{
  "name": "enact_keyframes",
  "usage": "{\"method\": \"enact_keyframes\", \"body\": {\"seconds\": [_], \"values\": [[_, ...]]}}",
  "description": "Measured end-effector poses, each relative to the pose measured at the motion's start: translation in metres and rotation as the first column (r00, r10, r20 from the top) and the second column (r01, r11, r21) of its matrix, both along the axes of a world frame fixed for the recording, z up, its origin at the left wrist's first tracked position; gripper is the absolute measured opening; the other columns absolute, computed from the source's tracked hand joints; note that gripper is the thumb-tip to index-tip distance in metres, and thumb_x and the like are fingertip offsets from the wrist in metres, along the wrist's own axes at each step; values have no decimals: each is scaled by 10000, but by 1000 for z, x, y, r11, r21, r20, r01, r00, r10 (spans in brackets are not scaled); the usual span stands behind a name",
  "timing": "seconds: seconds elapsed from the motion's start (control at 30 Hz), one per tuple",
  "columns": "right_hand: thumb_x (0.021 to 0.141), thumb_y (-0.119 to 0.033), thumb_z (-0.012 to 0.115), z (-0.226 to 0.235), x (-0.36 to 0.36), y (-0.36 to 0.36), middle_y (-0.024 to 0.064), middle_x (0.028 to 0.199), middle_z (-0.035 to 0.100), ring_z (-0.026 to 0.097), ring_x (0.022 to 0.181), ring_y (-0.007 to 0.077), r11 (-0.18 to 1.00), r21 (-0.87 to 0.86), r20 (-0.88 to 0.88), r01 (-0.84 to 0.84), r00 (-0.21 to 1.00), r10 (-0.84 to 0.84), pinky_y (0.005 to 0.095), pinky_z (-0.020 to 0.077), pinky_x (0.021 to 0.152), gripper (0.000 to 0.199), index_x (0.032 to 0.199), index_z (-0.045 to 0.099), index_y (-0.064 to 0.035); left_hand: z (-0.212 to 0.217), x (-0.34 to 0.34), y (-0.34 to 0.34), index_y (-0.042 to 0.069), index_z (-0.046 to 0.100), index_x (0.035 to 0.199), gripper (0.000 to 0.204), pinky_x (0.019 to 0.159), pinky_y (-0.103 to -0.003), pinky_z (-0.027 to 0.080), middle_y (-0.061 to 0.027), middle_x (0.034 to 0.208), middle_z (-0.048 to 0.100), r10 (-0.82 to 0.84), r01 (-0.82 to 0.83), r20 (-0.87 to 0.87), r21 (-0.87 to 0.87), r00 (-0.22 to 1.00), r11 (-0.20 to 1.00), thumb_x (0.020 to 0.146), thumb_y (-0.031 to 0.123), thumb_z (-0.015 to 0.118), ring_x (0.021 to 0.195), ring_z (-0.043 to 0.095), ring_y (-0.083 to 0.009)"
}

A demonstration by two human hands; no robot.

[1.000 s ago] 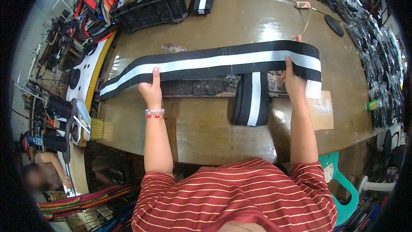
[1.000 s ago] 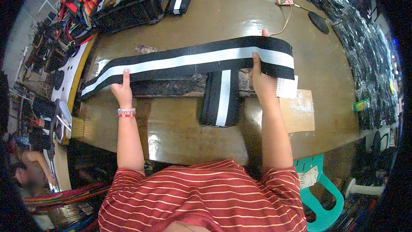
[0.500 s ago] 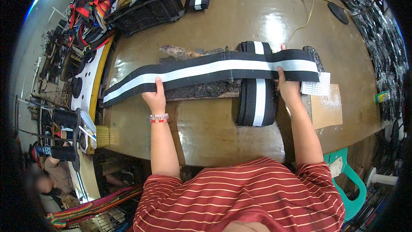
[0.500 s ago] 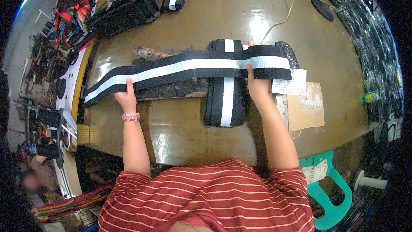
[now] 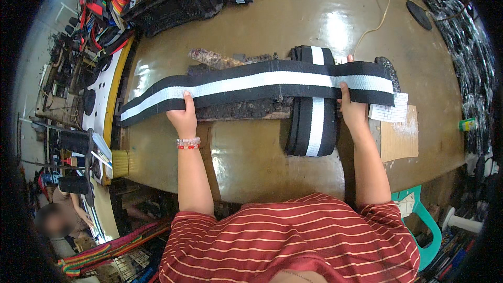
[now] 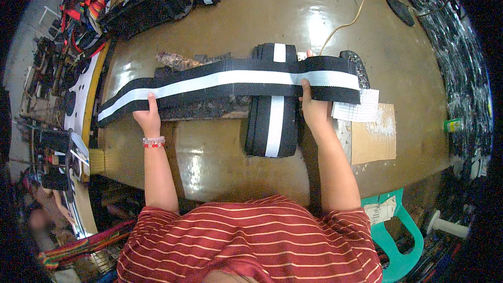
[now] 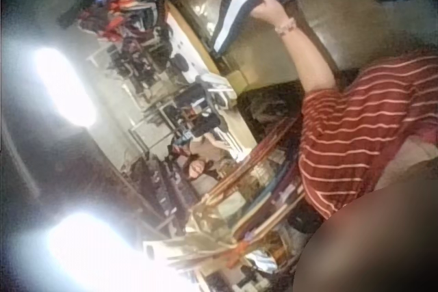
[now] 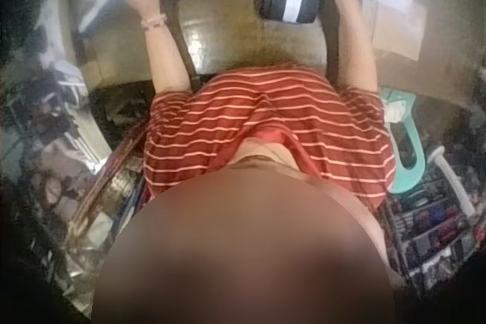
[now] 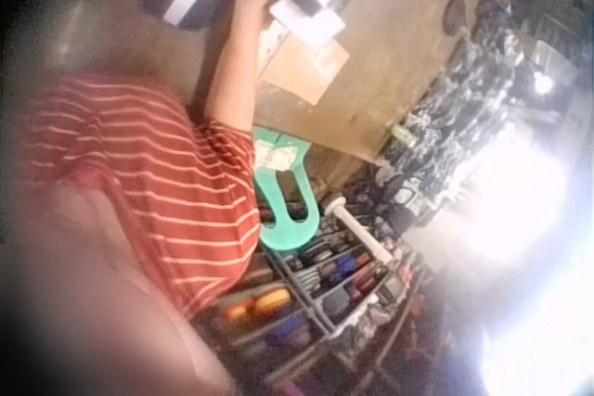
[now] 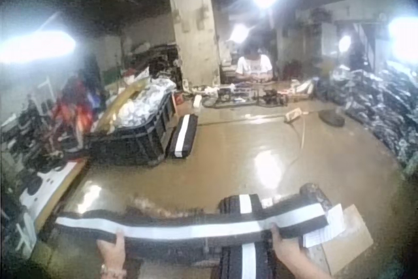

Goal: The person folds and aligns a black and white striped strap on a workbench. They then retrieve a pair of scissors, cut a yellow ribbon, and tie it around the folded strap. Finally, they unroll a multicolored strap and place a paper template on it.

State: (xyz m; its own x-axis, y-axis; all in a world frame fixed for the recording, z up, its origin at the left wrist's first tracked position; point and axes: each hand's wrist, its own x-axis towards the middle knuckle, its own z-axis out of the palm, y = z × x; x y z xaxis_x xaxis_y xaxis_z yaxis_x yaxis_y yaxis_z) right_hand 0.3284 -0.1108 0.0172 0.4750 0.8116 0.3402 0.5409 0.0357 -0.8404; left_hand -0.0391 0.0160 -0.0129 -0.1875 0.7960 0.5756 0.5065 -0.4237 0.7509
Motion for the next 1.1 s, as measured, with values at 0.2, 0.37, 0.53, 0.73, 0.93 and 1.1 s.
{"method": "enact_keyframes", "body": {"seconds": [0.2, 0.37, 0.53, 0.73, 0.93, 1.1], "values": [[888, 43, 452, 0, -2, -1, 61, 1236, 499, 487, 709, 78, 998, -45, 15, 34, 999, -33, 189, 448, 490, 605, 1410, 327, -236, 3, 2, -1, -90, 580, 926, 165, 759, -318, 468, -121, 894, 643, -6, 5, -24, -12, 1000, 1000, 835, 46, 602, 803, 612, -199], [904, -17, 471, -1, -4, -4, 56, 1194, 517, 449, 637, 71, 987, -142, -147, 74, 985, -95, 204, 446, 484, 568, 1402, 337, -253, 2, 2, 0, -85, 584, 915, 147, 755, -319, 468, -118, 882, 646, -13, 13, -5, 19, 1000, 1000, 838, 40, 593, 797, 614, -200], [905, -24, 468, 1, -4, -3, 74, 1253, 484, 509, 739, 98, 995, -94, -94, 38, 994, -47, 211, 471, 506, 561, 1407, 327, -232, 2, 2, 0, -83, 583, 916, 144, 758, -325, 467, -120, 890, 646, -27, 26, 8, 1, 1000, 1000, 837, 38, 593, 800, 615, -207], [872, 3, 467, -5, 5, -2, 116, 1340, 442, 403, 1190, 278, 1000, 1, 165, 12, 986, -12, 354, 326, 950, 541, 1381, 359, -144, 1, 1, 1, -79, 589, 906, 144, 753, -330, 467, -128, 872, 649, -27, 27, 4, 34, 1000, 999, 835, 47, 595, 788, 619, -221], [917, -81, 501, -15, 5, 1, 81, 1056, 580, 571, 672, 117, 986, -118, -119, 117, 984, -131, 214, 471, 492, 420, 1328, 414, -90, -3, -2, 4, -77, 596, 878, 149, 732, -336, 472, -131, 847, 653, 8, -8, 4, 35, 1000, 999, 831, 64, 599, 768, 626, -240], [867, -222, 637, 56, 2, -26, 41, 684, 610, 533, 479, 106, 987, -156, -301, 28, 951, -75, 232, 457, 477, 243, 904, 595, 15, -4, -1, 7, -77, 600, 846, 150, 712, -341, 475, -138, 821, 657, 44, -46, 61, 29, 997, 999, 823, 71, 610, 747, 633, -239]]}}
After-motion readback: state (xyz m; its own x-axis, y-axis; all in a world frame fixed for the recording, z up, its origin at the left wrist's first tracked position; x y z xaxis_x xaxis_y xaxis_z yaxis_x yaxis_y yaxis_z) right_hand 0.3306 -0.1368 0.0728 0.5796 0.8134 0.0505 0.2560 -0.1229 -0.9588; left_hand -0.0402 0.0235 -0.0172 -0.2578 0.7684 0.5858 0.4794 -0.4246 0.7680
